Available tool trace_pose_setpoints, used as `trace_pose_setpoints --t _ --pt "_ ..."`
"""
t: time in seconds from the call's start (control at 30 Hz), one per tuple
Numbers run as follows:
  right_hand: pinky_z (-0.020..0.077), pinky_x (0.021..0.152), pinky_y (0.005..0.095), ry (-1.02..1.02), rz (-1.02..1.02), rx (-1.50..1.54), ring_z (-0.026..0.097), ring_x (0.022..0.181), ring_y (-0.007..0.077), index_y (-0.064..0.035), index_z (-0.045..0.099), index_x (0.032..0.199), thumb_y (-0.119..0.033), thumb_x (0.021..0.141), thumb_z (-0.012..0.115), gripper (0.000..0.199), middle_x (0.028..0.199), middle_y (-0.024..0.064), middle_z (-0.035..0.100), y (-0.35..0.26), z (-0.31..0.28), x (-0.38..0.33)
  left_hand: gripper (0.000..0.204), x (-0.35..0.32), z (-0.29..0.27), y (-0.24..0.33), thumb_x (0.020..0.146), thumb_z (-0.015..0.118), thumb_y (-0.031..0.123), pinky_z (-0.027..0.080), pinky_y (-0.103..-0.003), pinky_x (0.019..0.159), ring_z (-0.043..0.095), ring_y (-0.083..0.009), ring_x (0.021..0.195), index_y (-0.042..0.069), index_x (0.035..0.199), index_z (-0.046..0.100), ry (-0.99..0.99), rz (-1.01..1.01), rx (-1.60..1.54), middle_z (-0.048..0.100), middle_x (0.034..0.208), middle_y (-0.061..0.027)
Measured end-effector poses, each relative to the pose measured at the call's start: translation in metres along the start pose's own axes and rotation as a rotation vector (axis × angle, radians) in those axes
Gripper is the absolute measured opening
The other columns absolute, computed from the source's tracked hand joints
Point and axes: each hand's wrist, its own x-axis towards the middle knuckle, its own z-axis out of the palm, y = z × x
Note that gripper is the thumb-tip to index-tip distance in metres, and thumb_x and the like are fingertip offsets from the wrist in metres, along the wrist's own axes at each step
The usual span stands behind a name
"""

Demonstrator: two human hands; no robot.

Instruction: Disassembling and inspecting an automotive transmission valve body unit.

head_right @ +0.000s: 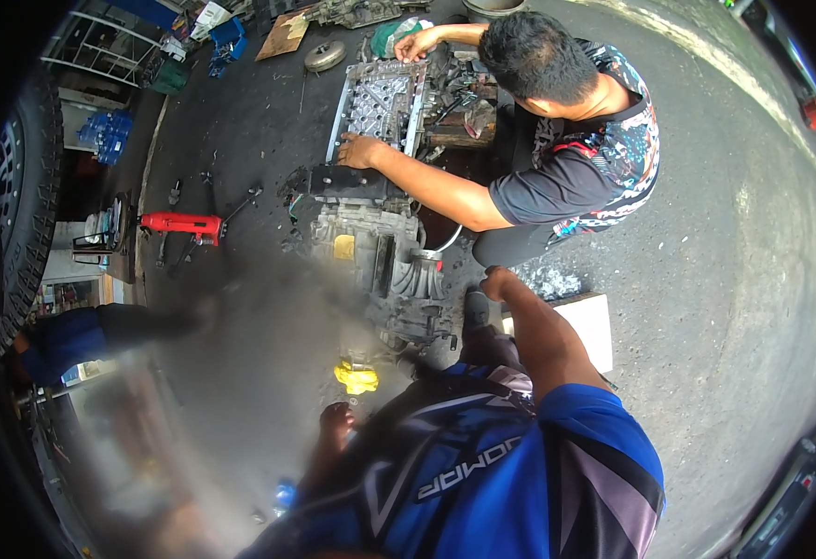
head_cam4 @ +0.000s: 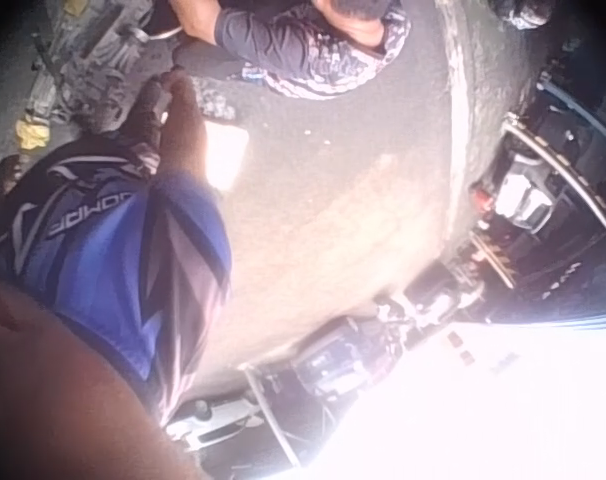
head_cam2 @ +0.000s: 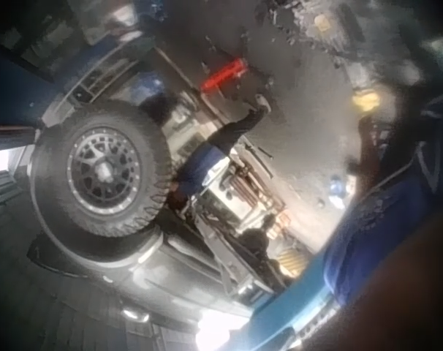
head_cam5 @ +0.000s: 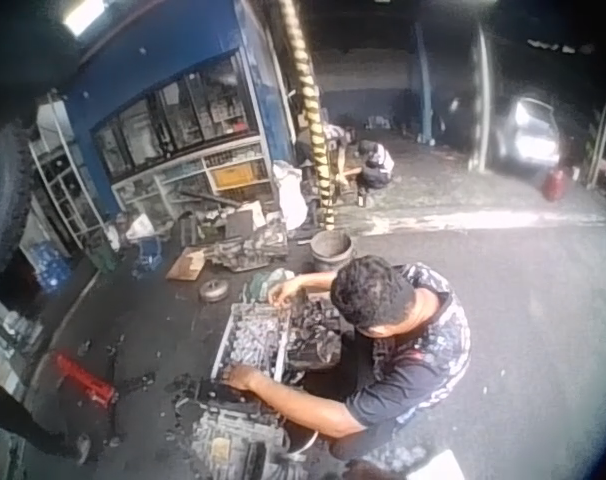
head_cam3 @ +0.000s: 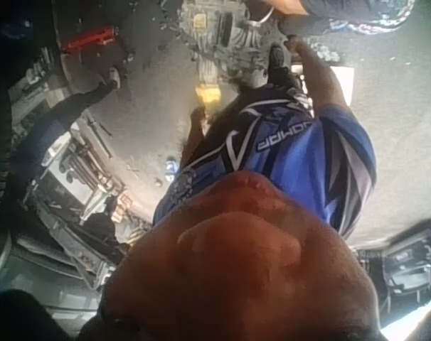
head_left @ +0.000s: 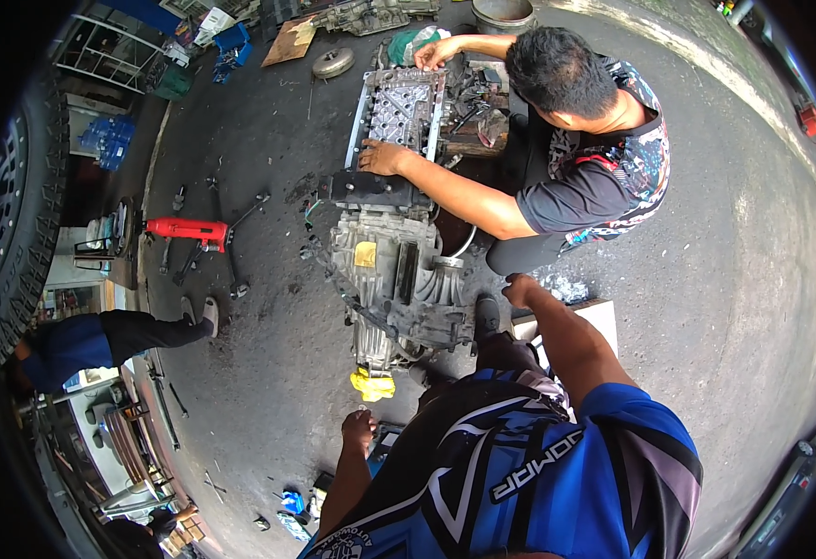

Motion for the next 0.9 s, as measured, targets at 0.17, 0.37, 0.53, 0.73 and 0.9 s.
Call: trace_pose_setpoints --t 0.17,0.37,0.53,0.73,0.9 --pt "0.0376 0.098 0.0339 -0.006 -0.022 0.053 0.048 0.116 0.0313 -0.0015 0.051 0.121 -0.032 0.078 0.055 0.053 0.123 0.0196 0.051 0.0 0.003 0.003 0.017 0.005 -0.015 0.004 0.086 0.054 0.018 0.04 -0.024 0.05 0.049 -0.0114 0.056 0.002 0.088 0.057 -0.132 -0.04 0.015 0.052 0.069 -0.0037" --pt "0.0379 0.098 0.0336 -0.025 -0.069 0.049 0.047 0.116 0.0312 -0.0017 0.051 0.122 -0.032 0.078 0.054 0.053 0.124 0.0192 0.05 -0.008 0.001 0.003 0.016 0.005 -0.009 0.012 0.086 0.054 0.02 0.034 -0.023 0.043 0.046 -0.0093 0.052 0.005 0.082 0.054 -0.036 -0.013 0.048 0.049 0.068 -0.0012" --pt "0.0355 0.1 0.0329 -0.066 -0.067 0.119 0.045 0.119 0.0305 0.0017 0.049 0.122 -0.029 0.08 0.047 0.052 0.127 0.0205 0.047 -0.024 -0.01 -0.009 0.015 0.001 -0.013 0.026 0.086 0.053 0.021 0.032 -0.022 0.042 0.045 -0.0084 0.054 0.006 0.083 0.053 -0.106 -0.052 0.027 0.048 0.068 -0.0001" --pt "0.0352 0.1 0.0327 -0.067 -0.107 0.117 0.045 0.119 0.0301 0.0009 0.048 0.124 -0.03 0.08 0.048 0.054 0.127 0.0203 0.047 -0.028 -0.014 0.004 0.015 -0.007 0.002 0.032 0.087 0.051 0.021 0.031 -0.021 0.042 0.045 -0.0082 0.054 0.007 0.085 0.054 -0.039 -0.025 0.169 0.047 0.068 0.0004" --pt "0.0366 0.099 0.0343 -0.067 -0.19 0.122 0.046 0.117 0.0323 -0.0021 0.049 0.123 -0.03 0.079 0.053 0.052 0.125 0.0206 0.048 -0.043 -0.009 0.011 0.018 0.008 -0.039 -0.019 0.087 0.051 0.021 0.035 -0.022 0.043 0.049 -0.0094 0.056 0.005 0.092 0.056 -0.13 0.496 0.448 0.052 0.072 -0.0017"
